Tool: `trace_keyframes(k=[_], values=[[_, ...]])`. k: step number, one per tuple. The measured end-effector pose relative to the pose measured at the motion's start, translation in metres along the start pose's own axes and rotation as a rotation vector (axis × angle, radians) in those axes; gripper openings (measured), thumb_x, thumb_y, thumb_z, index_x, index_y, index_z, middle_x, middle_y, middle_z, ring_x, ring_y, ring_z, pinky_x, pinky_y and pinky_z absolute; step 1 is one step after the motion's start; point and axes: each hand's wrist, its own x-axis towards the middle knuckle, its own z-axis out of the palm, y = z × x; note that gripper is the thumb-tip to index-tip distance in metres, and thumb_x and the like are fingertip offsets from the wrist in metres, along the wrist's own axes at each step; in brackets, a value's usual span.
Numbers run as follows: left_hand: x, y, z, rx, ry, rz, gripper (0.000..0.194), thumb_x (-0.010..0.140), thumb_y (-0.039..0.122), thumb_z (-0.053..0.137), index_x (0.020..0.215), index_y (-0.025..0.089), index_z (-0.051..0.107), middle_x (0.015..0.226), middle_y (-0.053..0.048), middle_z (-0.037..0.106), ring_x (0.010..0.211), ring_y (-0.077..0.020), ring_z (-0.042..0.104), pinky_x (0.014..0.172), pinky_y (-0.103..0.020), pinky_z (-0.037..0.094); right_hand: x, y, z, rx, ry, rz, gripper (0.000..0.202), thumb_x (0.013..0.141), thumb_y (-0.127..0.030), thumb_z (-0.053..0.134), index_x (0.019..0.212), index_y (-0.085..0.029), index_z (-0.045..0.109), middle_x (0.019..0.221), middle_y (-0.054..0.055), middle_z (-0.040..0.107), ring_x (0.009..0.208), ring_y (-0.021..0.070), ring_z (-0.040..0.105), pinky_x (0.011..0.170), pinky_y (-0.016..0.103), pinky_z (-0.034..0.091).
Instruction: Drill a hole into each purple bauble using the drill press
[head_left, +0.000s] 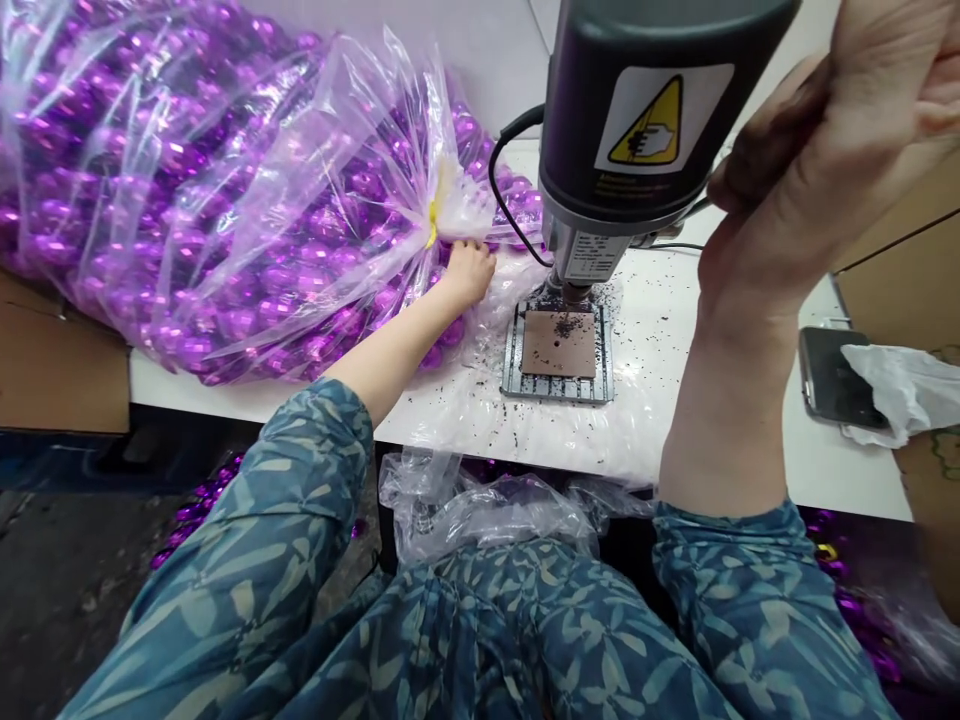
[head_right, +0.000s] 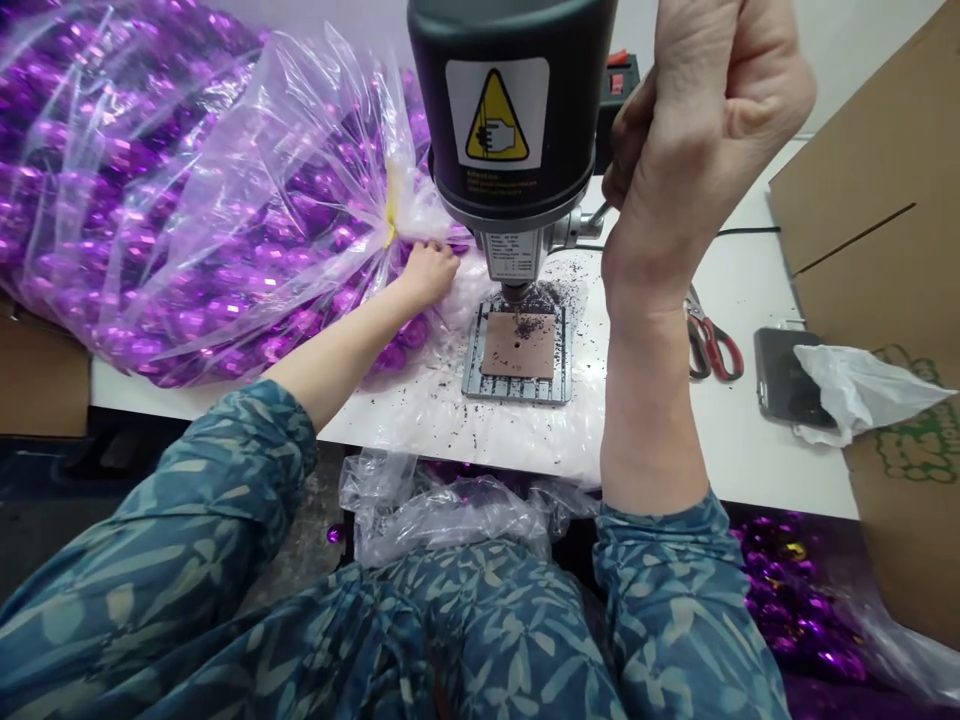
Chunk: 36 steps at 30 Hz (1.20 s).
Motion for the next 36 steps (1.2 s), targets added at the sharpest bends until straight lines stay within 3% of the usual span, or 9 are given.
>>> trace_keyframes(k=[4, 8, 11, 15, 19, 24, 27, 32, 36], values=[[0.006, -0.003, 0.003, 0.172, -0.031, -0.227, 0.025, 0.075, 0.005, 0.073, 0.100, 0.006, 0.078, 0.117, -0.028, 0.079, 0.143, -0.0537, 0.057, 0.122, -0.078, 0.033, -0.002, -0.001, -0.001, 0.009, -0.027, -0.013, 0.047, 0.104, -0.007, 0.041, 0.062, -0.027, 0.034, 0.045, -0.009, 0.015, 0.034, 0.0050, 0.023, 0.039, 0.029, 0.008], [-0.005, 0.006, -0.011, 0.067, 0.052, -0.179, 0.036, 0.069, 0.006, 0.081, 0.104, 0.013, 0.079, 0.105, -0.018, 0.080, 0.130, -0.0460, 0.067, 0.122, -0.067, 0.043, -0.002, 0.000, -0.002, 0.072, -0.005, -0.042, 0.043, 0.103, -0.007, 0.044, 0.065, -0.026, 0.038, 0.046, -0.010, 0.019, 0.034, 0.0043, 0.022, 0.040, 0.028, 0.006], [-0.036, 0.019, -0.027, -0.201, 0.197, -0.047, 0.047, 0.075, 0.018, 0.089, 0.120, 0.023, 0.077, 0.108, -0.010, 0.080, 0.118, -0.0357, 0.072, 0.117, -0.054, 0.052, -0.002, 0.001, -0.002, 0.083, -0.011, -0.040, 0.043, 0.103, -0.006, 0.047, 0.065, -0.026, 0.038, 0.046, -0.010, 0.020, 0.034, 0.0040, 0.023, 0.040, 0.028, 0.005], [-0.101, 0.041, -0.041, -0.683, 0.352, 0.037, 0.052, 0.093, 0.050, 0.086, 0.137, 0.029, 0.067, 0.130, -0.010, 0.075, 0.129, -0.0318, 0.070, 0.112, -0.049, 0.056, -0.001, 0.003, -0.002, 0.017, -0.003, -0.041, 0.045, 0.103, -0.007, 0.049, 0.064, -0.024, 0.035, 0.046, -0.010, 0.017, 0.034, 0.0025, 0.023, 0.039, 0.024, 0.009], [-0.147, 0.059, -0.032, -1.079, 0.129, -0.048, 0.053, 0.103, 0.071, 0.065, 0.142, 0.034, 0.065, 0.124, -0.011, 0.076, 0.118, -0.0295, 0.078, 0.097, -0.047, 0.065, 0.000, 0.005, 0.001, -0.045, 0.001, -0.051, 0.048, 0.102, -0.008, 0.051, 0.064, -0.026, 0.028, 0.048, -0.010, 0.014, 0.034, 0.0027, 0.021, 0.038, 0.024, 0.012], [-0.157, 0.066, -0.008, -1.405, -0.091, -0.179, 0.059, 0.101, 0.077, 0.062, 0.125, 0.023, 0.070, 0.115, -0.016, 0.081, 0.108, -0.0313, 0.082, 0.095, -0.052, 0.069, -0.002, 0.000, 0.005, -0.003, 0.046, -0.003, 0.047, 0.106, -0.008, 0.042, 0.065, -0.026, 0.027, 0.046, -0.009, 0.016, 0.034, 0.0019, 0.021, 0.039, 0.024, 0.010], [-0.157, 0.068, 0.002, -1.421, -0.110, -0.216, 0.062, 0.088, 0.077, 0.080, 0.118, 0.024, 0.068, 0.113, -0.012, 0.082, 0.107, -0.0278, 0.082, 0.093, -0.047, 0.068, -0.004, -0.002, 0.005, 0.017, 0.051, 0.002, 0.045, 0.106, -0.007, 0.040, 0.065, -0.026, 0.032, 0.045, -0.010, 0.018, 0.034, 0.0018, 0.022, 0.038, 0.023, 0.009], [-0.156, 0.067, 0.012, -1.276, 0.002, -0.195, 0.083, 0.050, 0.052, 0.112, 0.111, 0.024, 0.064, 0.104, -0.003, 0.082, 0.099, -0.0199, 0.079, 0.096, -0.037, 0.063, -0.002, 0.001, 0.005, -0.012, 0.000, -0.007, 0.040, 0.101, -0.010, 0.053, 0.066, -0.023, 0.041, 0.043, -0.012, 0.024, 0.034, 0.0011, 0.023, 0.036, 0.023, 0.012], [-0.149, 0.065, 0.021, -1.390, -0.014, -0.199, 0.079, 0.057, 0.052, 0.110, 0.116, 0.023, 0.067, 0.111, -0.004, 0.082, 0.101, -0.0193, 0.079, 0.095, -0.035, 0.064, 0.000, -0.002, 0.005, -0.078, 0.074, 0.059, 0.047, 0.101, -0.012, 0.050, 0.058, -0.025, 0.036, 0.036, -0.012, 0.022, 0.032, 0.0005, 0.017, 0.036, 0.022, 0.016]])
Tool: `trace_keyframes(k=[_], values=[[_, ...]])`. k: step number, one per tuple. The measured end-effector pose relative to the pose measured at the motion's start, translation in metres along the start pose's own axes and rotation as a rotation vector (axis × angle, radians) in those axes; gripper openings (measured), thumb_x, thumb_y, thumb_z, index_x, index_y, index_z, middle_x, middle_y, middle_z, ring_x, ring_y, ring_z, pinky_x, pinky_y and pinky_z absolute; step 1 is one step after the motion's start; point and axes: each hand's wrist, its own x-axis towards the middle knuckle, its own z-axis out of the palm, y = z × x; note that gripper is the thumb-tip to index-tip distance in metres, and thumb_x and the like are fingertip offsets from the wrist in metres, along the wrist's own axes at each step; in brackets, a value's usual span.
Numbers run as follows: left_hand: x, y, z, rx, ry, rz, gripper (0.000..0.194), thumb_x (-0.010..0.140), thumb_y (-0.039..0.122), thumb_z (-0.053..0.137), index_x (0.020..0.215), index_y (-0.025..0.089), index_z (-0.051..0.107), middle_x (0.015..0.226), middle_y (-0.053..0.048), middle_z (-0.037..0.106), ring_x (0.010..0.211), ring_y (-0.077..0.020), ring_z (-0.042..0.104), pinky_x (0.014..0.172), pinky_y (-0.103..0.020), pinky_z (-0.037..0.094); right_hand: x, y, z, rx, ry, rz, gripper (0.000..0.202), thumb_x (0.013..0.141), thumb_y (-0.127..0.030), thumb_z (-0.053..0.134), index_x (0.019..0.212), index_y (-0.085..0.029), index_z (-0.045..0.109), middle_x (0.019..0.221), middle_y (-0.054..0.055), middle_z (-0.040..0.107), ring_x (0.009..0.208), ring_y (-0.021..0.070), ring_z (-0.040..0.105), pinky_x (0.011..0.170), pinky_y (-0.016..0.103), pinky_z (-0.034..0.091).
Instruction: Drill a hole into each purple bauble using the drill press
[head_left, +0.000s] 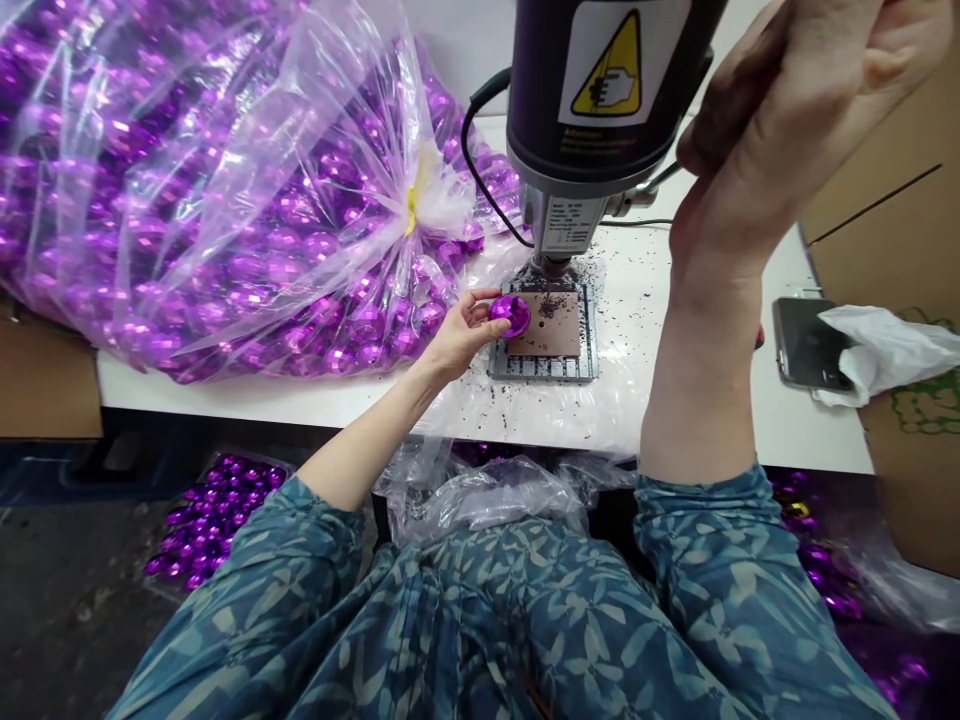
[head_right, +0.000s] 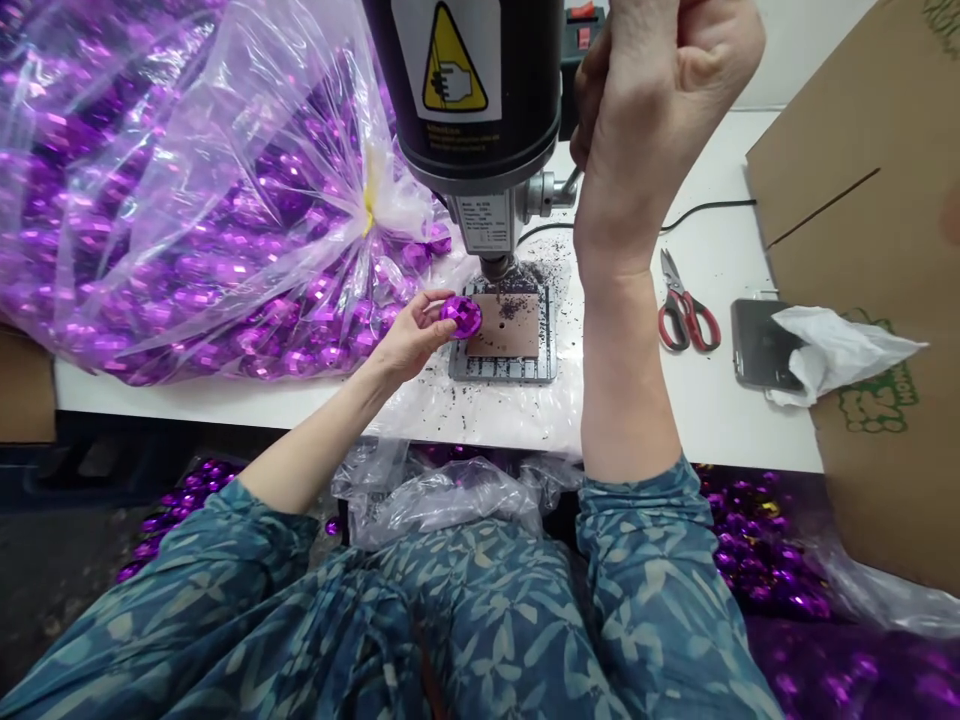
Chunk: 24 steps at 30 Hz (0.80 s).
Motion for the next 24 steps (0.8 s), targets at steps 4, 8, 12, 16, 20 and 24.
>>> trace_keyframes(k=[4, 8, 12, 16, 20, 24], values=[[0.009, -0.010, 0.007, -0.022, -0.003, -0.001, 0.047, 0.088, 0.058, 0.090, 0.115, 0.024, 0.072, 0.116, -0.006, 0.082, 0.100, -0.0182, 0.078, 0.078, -0.029, 0.064, -0.004, -0.011, -0.004, -0.087, -0.099, 0.056, 0.050, 0.106, -0.013, 0.029, 0.059, -0.027, 0.033, 0.038, -0.010, 0.033, 0.034, 0.0000, 0.031, 0.039, 0.016, 0.024], [0.016, -0.019, 0.013, 0.060, 0.030, 0.042, 0.040, 0.091, 0.055, 0.089, 0.115, 0.024, 0.077, 0.117, -0.007, 0.083, 0.095, -0.0176, 0.077, 0.073, -0.028, 0.063, -0.007, -0.018, -0.005, -0.090, -0.119, 0.069, 0.051, 0.105, -0.010, 0.029, 0.057, -0.027, 0.030, 0.038, -0.011, 0.029, 0.034, -0.0026, 0.029, 0.039, 0.014, 0.021], [0.022, -0.027, 0.015, 0.171, 0.040, 0.084, 0.046, 0.091, 0.055, 0.089, 0.122, 0.024, 0.077, 0.119, -0.008, 0.084, 0.101, -0.0219, 0.079, 0.083, -0.035, 0.067, -0.004, -0.021, -0.004, -0.151, -0.155, 0.096, 0.050, 0.103, -0.009, 0.028, 0.057, -0.027, 0.028, 0.039, -0.011, 0.029, 0.035, -0.0042, 0.032, 0.040, 0.014, 0.020], [0.030, -0.032, 0.015, 0.261, 0.059, 0.125, 0.050, 0.089, 0.051, 0.093, 0.126, 0.022, 0.077, 0.120, -0.010, 0.085, 0.104, -0.0225, 0.079, 0.095, -0.040, 0.066, -0.003, -0.024, -0.003, -0.177, -0.166, 0.091, 0.053, 0.101, -0.007, 0.031, 0.052, -0.025, 0.023, 0.040, -0.010, 0.025, 0.036, -0.0059, 0.032, 0.043, 0.012, 0.023], [0.037, -0.035, 0.016, 0.360, 0.027, 0.159, 0.054, 0.090, 0.051, 0.091, 0.131, 0.019, 0.076, 0.116, -0.011, 0.084, 0.102, -0.0226, 0.078, 0.092, -0.038, 0.063, -0.005, -0.024, -0.003, -0.144, -0.183, 0.042, 0.052, 0.100, -0.007, 0.026, 0.051, -0.023, 0.020, 0.041, -0.009, 0.023, 0.036, -0.0068, 0.029, 0.043, 0.013, 0.017], [0.034, -0.034, 0.022, 0.537, 0.010, 0.230, 0.055, 0.089, 0.047, 0.092, 0.133, 0.020, 0.074, 0.120, -0.011, 0.082, 0.102, -0.0230, 0.077, 0.091, -0.038, 0.063, -0.008, -0.023, -0.004, -0.109, -0.184, 0.018, 0.050, 0.098, -0.007, 0.025, 0.051, -0.025, 0.021, 0.041, -0.009, 0.021, 0.035, -0.0057, 0.027, 0.042, 0.016, 0.015]])
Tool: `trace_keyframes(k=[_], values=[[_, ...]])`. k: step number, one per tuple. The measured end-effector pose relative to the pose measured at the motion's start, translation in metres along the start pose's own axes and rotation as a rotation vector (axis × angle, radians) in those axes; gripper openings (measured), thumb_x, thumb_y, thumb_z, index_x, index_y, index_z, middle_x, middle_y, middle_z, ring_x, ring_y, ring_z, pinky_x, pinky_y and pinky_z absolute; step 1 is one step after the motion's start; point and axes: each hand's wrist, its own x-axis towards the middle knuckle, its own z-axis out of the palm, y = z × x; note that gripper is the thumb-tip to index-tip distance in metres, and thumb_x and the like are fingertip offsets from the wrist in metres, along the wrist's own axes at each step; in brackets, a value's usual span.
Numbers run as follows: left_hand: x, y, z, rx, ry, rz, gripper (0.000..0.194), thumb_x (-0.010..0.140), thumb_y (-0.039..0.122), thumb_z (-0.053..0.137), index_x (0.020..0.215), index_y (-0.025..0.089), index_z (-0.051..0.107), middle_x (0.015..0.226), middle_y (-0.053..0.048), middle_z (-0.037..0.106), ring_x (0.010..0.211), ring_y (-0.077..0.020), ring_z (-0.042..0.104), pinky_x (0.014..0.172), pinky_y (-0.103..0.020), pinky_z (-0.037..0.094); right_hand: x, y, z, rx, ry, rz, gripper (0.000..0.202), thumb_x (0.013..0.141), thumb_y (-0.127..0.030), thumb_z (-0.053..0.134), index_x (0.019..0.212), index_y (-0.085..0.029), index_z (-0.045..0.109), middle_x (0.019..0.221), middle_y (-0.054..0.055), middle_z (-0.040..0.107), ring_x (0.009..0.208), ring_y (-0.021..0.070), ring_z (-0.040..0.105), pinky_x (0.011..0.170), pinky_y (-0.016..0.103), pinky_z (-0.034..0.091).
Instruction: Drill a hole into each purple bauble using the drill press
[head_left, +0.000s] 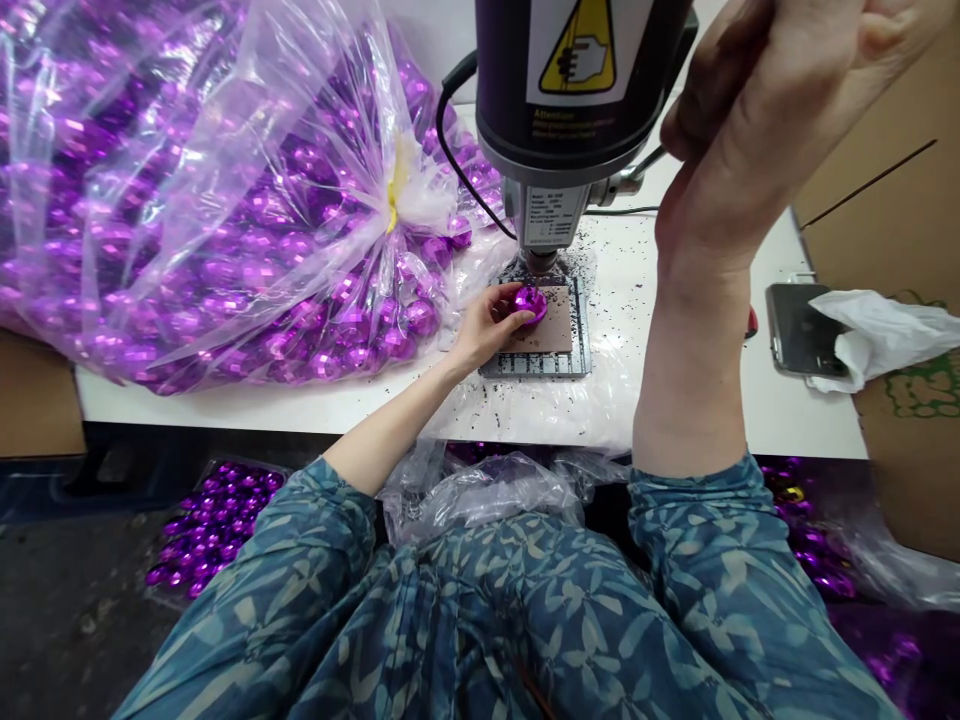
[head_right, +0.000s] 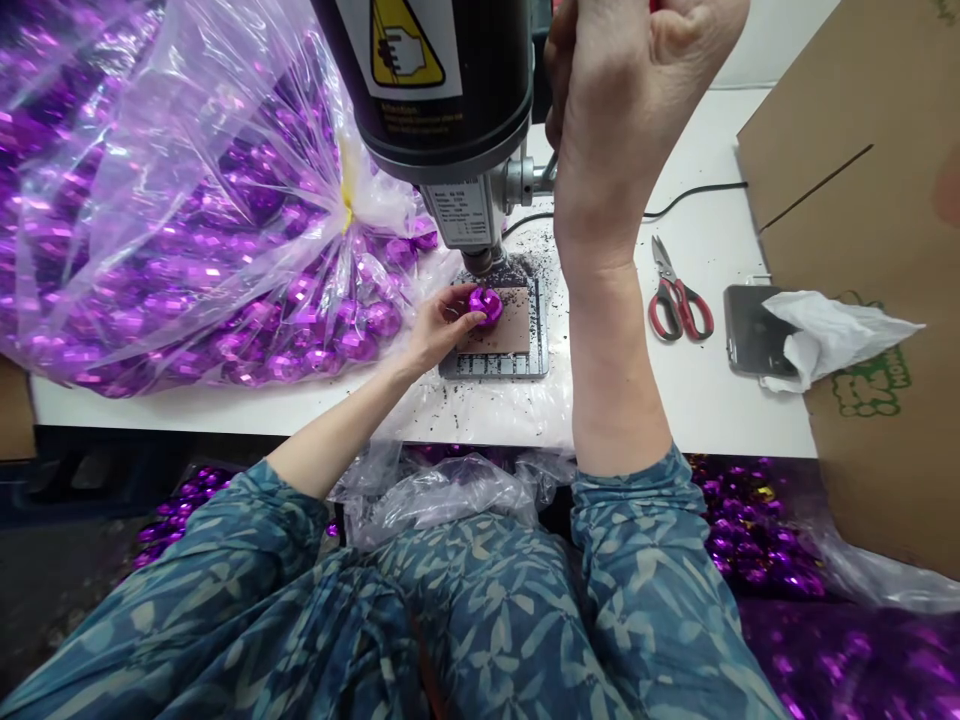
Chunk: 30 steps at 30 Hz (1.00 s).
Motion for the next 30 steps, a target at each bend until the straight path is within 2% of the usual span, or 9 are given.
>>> trace_keyframes(k=[6, 9, 11, 14, 16, 17, 21, 27, 30], values=[[-0.010, 0.003, 0.011, 0.133, 0.007, 0.138, 0.056, 0.088, 0.039, 0.092, 0.137, 0.022, 0.070, 0.131, -0.012, 0.078, 0.124, -0.0288, 0.073, 0.110, -0.046, 0.059, 0.000, -0.001, -0.002, 0.002, -0.008, 0.009, 0.047, 0.101, -0.009, 0.028, 0.056, -0.022, 0.025, 0.043, -0.009, 0.023, 0.038, -0.0063, 0.031, 0.046, 0.011, 0.018], [-0.010, 0.002, 0.014, 0.100, -0.009, 0.140, 0.055, 0.090, 0.040, 0.090, 0.137, 0.023, 0.068, 0.133, -0.011, 0.078, 0.125, -0.0291, 0.074, 0.111, -0.046, 0.060, 0.001, 0.002, -0.002, -0.026, 0.009, 0.074, 0.047, 0.103, -0.009, 0.028, 0.058, -0.023, 0.027, 0.042, -0.010, 0.029, 0.037, -0.0057, 0.033, 0.043, 0.012, 0.016], [-0.009, 0.000, 0.014, 0.074, -0.015, 0.127, 0.055, 0.090, 0.042, 0.090, 0.136, 0.022, 0.067, 0.133, -0.012, 0.077, 0.125, -0.0297, 0.074, 0.110, -0.047, 0.061, 0.001, 0.005, -0.002, -0.007, 0.053, 0.079, 0.048, 0.102, -0.011, 0.039, 0.057, -0.025, 0.028, 0.039, -0.011, 0.029, 0.035, -0.0039, 0.032, 0.040, 0.014, 0.015], [-0.008, -0.003, 0.014, 0.043, -0.014, 0.120, 0.055, 0.090, 0.045, 0.089, 0.136, 0.023, 0.067, 0.134, -0.012, 0.077, 0.125, -0.0300, 0.074, 0.109, -0.047, 0.061, -0.005, 0.013, -0.004, 0.094, 0.071, -0.049, 0.044, 0.087, -0.040, 0.070, 0.060, -0.024, 0.039, 0.039, -0.013, 0.027, 0.035, -0.0012, 0.029, 0.040, 0.018, 0.018], [-0.008, -0.004, 0.014, 0.038, -0.015, 0.124, 0.055, 0.090, 0.046, 0.089, 0.136, 0.024, 0.067, 0.134, -0.011, 0.077, 0.125, -0.0299, 0.073, 0.110, -0.047, 0.061, -0.012, 0.017, -0.007, 0.128, 0.066, -0.160, 0.048, 0.069, -0.060, 0.074, 0.064, -0.022, 0.045, 0.043, -0.012, 0.028, 0.038, -0.0020, 0.029, 0.043, 0.018, 0.019], [-0.008, -0.005, 0.014, 0.039, -0.017, 0.126, 0.056, 0.090, 0.047, 0.089, 0.136, 0.024, 0.067, 0.134, -0.011, 0.077, 0.125, -0.0300, 0.073, 0.111, -0.048, 0.060, -0.017, 0.019, -0.008, 0.127, 0.068, -0.202, 0.051, 0.067, -0.064, 0.072, 0.065, -0.021, 0.046, 0.045, -0.012, 0.029, 0.039, -0.0026, 0.029, 0.045, 0.018, 0.019], [-0.007, -0.008, 0.014, 0.034, -0.022, 0.114, 0.059, 0.090, 0.048, 0.090, 0.138, 0.023, 0.067, 0.133, -0.012, 0.076, 0.125, -0.0304, 0.073, 0.111, -0.048, 0.059, -0.035, 0.023, -0.015, 0.113, 0.096, -0.297, 0.052, 0.081, -0.057, 0.071, 0.067, -0.020, 0.038, 0.051, -0.010, 0.027, 0.042, -0.0025, 0.031, 0.050, 0.021, 0.021], [-0.008, -0.006, 0.012, 0.013, -0.035, 0.090, 0.058, 0.090, 0.047, 0.090, 0.138, 0.025, 0.067, 0.135, -0.012, 0.075, 0.129, -0.0304, 0.070, 0.116, -0.050, 0.056, -0.057, 0.027, -0.024, 0.077, 0.136, -0.347, 0.055, 0.090, -0.051, 0.072, 0.064, -0.017, 0.038, 0.055, -0.008, 0.027, 0.046, -0.0024, 0.036, 0.053, 0.024, 0.023], [-0.009, -0.003, 0.012, 0.003, -0.037, 0.080, 0.057, 0.090, 0.047, 0.089, 0.138, 0.025, 0.067, 0.137, -0.012, 0.075, 0.131, -0.0305, 0.069, 0.117, -0.049, 0.055, -0.062, 0.031, -0.024, 0.061, 0.149, -0.368, 0.058, 0.093, -0.054, 0.070, 0.065, -0.017, 0.036, 0.058, -0.006, 0.020, 0.047, -0.0019, 0.034, 0.053, 0.024, 0.022]])
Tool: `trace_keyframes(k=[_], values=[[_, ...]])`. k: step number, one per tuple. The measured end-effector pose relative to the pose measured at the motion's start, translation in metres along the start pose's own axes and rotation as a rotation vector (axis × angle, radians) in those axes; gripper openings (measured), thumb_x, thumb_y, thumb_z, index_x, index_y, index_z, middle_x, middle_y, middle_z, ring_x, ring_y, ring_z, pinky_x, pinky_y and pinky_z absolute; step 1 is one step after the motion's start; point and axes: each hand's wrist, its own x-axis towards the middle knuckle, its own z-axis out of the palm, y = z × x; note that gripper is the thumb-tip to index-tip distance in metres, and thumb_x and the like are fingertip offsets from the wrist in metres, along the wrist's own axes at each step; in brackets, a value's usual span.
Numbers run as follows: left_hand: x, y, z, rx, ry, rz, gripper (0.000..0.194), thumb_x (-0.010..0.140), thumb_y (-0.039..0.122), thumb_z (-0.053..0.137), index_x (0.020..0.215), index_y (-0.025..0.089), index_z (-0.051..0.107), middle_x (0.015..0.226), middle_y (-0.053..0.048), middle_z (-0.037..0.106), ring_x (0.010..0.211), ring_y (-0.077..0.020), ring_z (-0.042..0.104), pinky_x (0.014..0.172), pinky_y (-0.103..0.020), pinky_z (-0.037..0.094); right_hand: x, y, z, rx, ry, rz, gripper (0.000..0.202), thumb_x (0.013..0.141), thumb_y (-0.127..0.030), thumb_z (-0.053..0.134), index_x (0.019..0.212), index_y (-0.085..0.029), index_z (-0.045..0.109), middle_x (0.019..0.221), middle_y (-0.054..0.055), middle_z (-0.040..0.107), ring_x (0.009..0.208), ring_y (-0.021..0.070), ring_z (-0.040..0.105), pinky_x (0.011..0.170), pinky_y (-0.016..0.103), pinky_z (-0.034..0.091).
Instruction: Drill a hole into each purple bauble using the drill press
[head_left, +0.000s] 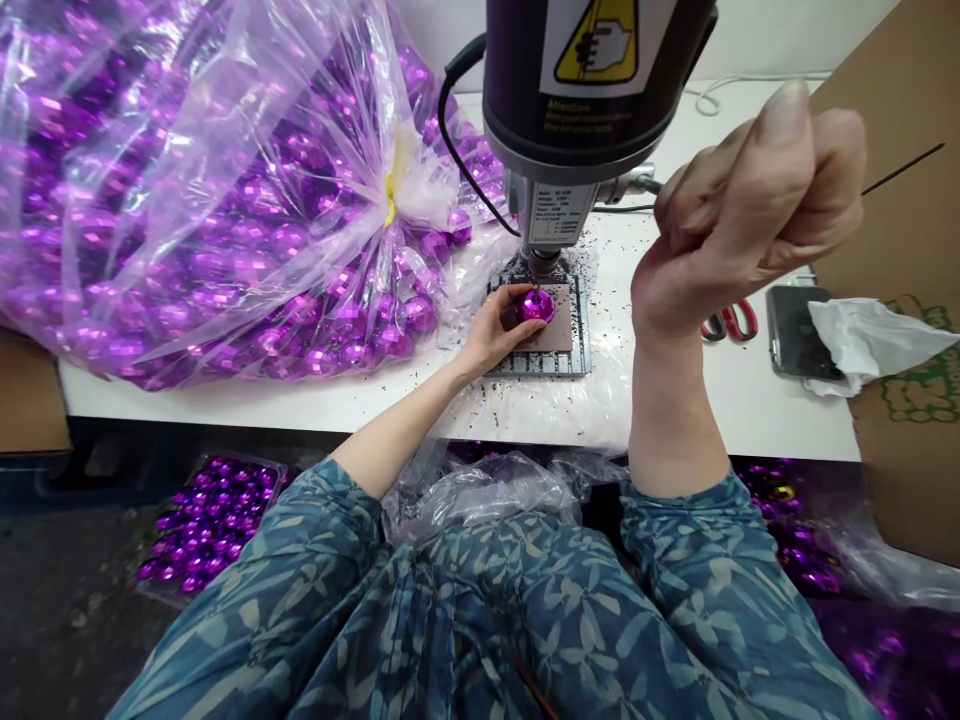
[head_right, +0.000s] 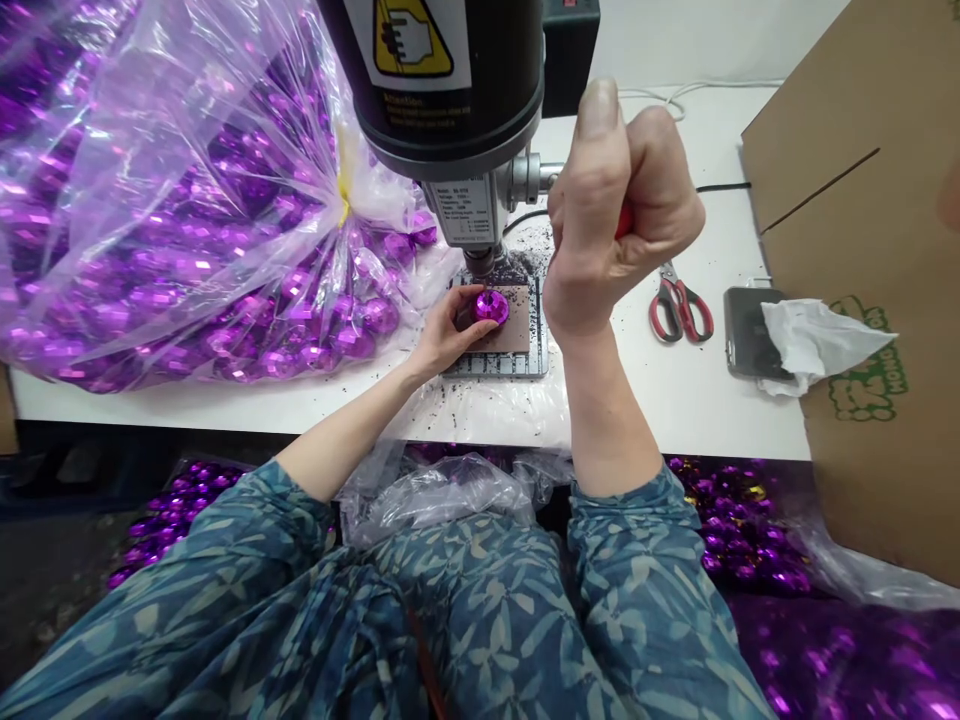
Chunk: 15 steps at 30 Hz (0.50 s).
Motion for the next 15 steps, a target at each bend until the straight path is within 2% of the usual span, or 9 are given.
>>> trace_keyframes(k=[2, 5, 11, 15], values=[[0.000, 0.002, 0.000, -0.006, 0.000, -0.003, 0.056, 0.091, 0.047, 0.089, 0.137, 0.025, 0.068, 0.137, -0.012, 0.075, 0.132, -0.0301, 0.069, 0.118, -0.048, 0.055, -0.003, 0.005, 0.001, -0.022, 0.011, -0.068, 0.062, 0.098, -0.055, 0.066, 0.066, -0.018, 0.029, 0.058, -0.005, 0.014, 0.046, -0.0009, 0.028, 0.050, 0.024, 0.021], [-0.001, 0.002, 0.001, -0.005, 0.000, -0.002, 0.055, 0.091, 0.047, 0.089, 0.137, 0.025, 0.068, 0.137, -0.012, 0.075, 0.131, -0.0300, 0.070, 0.117, -0.048, 0.057, -0.006, 0.013, 0.001, -0.082, 0.001, -0.137, 0.065, 0.104, -0.057, 0.058, 0.070, -0.020, 0.018, 0.056, -0.004, 0.013, 0.044, 0.0019, 0.020, 0.047, 0.027, 0.018], [-0.002, 0.002, 0.002, -0.004, 0.012, 0.009, 0.055, 0.093, 0.049, 0.087, 0.138, 0.025, 0.067, 0.137, -0.012, 0.075, 0.130, -0.0306, 0.070, 0.115, -0.050, 0.059, -0.012, 0.029, -0.011, -0.105, -0.003, -0.174, 0.071, 0.100, -0.065, 0.060, 0.070, -0.023, 0.012, 0.053, -0.005, 0.002, 0.044, 0.0057, 0.003, 0.044, 0.034, 0.011], [-0.001, 0.001, 0.002, -0.010, -0.005, 0.017, 0.054, 0.093, 0.046, 0.087, 0.138, 0.023, 0.067, 0.138, -0.013, 0.074, 0.130, -0.0296, 0.070, 0.116, -0.049, 0.057, -0.016, 0.039, -0.017, -0.146, 0.030, -0.221, 0.073, 0.099, -0.068, 0.059, 0.072, -0.023, 0.008, 0.051, -0.006, 0.000, 0.045, 0.0050, 0.000, 0.045, 0.035, 0.010]])
